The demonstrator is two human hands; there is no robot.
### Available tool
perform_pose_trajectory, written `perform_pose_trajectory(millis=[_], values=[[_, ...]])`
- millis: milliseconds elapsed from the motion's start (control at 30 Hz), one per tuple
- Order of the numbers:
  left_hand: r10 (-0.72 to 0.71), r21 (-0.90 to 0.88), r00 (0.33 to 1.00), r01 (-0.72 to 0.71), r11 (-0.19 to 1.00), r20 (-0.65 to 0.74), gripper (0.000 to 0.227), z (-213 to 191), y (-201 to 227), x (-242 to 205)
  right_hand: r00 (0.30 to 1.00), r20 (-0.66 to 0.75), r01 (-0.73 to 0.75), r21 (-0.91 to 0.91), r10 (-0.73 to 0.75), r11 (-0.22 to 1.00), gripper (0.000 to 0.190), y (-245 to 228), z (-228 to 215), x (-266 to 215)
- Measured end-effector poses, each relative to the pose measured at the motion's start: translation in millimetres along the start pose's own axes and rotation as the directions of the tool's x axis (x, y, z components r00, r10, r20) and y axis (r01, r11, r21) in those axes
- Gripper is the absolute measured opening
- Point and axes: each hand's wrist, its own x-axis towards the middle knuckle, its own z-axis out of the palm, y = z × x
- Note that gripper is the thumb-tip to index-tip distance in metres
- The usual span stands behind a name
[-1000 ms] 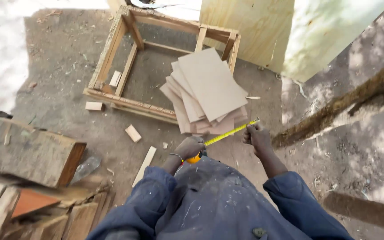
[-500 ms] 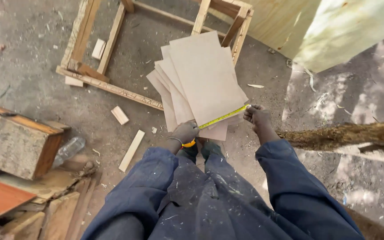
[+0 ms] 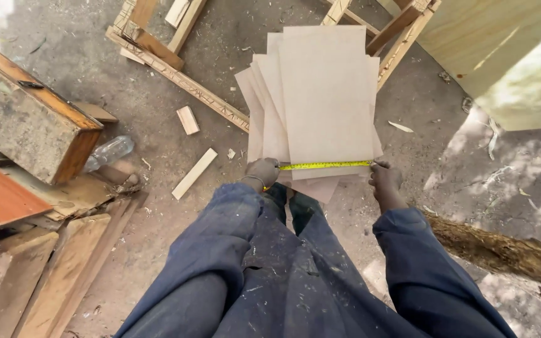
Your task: Hammering nails into a wooden frame and measuring wooden boards with a tape measure in a workshop.
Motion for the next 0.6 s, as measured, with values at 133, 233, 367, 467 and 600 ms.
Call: perform_pose_trajectory(millis=[133, 233, 367, 467, 600], values=[[-0.053, -0.021, 0.998, 0.054, 0.998, 0.043, 0.04, 2, 6, -7, 0.999, 0.016, 0.033, -0.155, -0.031, 0.987, 0.025, -3, -5, -4], [-0.082, -0.058, 0.996, 0.084, 0.995, 0.034, 0.041, 21, 1, 9, 0.997, 0.078, 0.015, -0.185, 0.0, 0.983, 0.03, -10, -8, -9], [-0.078, -0.08, 0.996, 0.082, 0.993, 0.054, 0.043, 2, 11, -10, 0.987, 0.155, -0.012, -0.144, 0.034, 0.99, 0.031, -13, -7, -9], [-0.09, -0.093, 0.995, 0.092, 0.991, 0.031, 0.042, 21, 5, 5, 0.977, 0.214, -0.006, -0.083, 0.023, 0.997, 0.035, -14, -9, -15], [-0.011, -0.24, 1.0, 0.008, 0.971, -0.011, 0.039, 58, 7, 31, 0.967, 0.256, 0.004, -0.035, 0.005, 0.999, 0.053, -21, -7, -32]])
